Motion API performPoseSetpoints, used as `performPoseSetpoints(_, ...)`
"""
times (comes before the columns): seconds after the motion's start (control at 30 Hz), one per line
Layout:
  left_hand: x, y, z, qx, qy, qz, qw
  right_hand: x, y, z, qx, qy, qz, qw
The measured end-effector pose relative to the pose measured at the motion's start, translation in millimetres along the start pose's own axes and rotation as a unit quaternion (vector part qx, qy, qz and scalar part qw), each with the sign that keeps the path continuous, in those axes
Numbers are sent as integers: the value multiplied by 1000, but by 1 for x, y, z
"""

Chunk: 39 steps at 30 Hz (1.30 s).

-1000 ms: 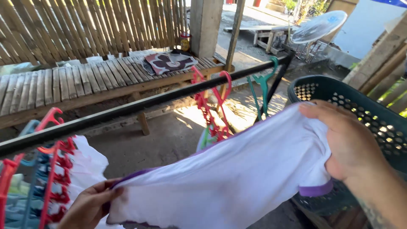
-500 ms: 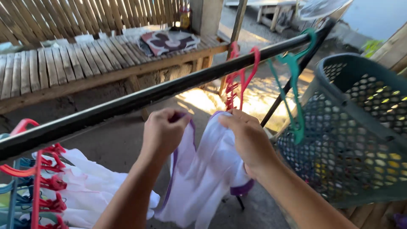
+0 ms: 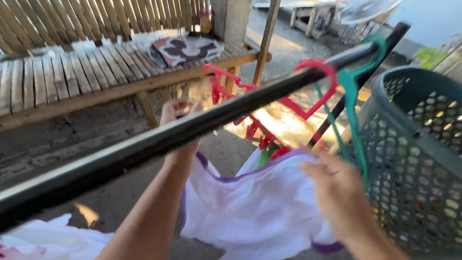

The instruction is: Hanging small items of clean laundry from a basket onto multi-clip hangers and a drying rack.

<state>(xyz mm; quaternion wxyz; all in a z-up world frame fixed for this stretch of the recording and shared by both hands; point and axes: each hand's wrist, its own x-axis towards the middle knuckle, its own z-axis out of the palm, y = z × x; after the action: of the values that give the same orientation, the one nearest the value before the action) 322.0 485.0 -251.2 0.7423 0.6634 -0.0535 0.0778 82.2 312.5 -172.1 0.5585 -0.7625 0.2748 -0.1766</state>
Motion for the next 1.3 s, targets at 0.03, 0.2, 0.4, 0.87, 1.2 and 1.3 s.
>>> performPoseSetpoints(0.03,19,-29,9,39,32,147,988,8,9,-8,3,15,-23,1000)
performPoseSetpoints(0.2,10,-35,23,20,-42,-112,993,34,35,-37,5,70,-63,996)
performPoseSetpoints(0.4,-26,-28,1,-13,-106,-67,992,10,43,-25,71,136,-134,979)
performPoseSetpoints(0.87,-159,2,-47,210,29,34,977,-17,73,66,81,-172,93,977)
performPoseSetpoints(1.2,-182,11,-71,392,4,171,904,-34,51,131,368,-258,224,865)
performPoseSetpoints(1.3,-180,8,-75,386,-11,205,899,-26,58,135,386,-299,198,850)
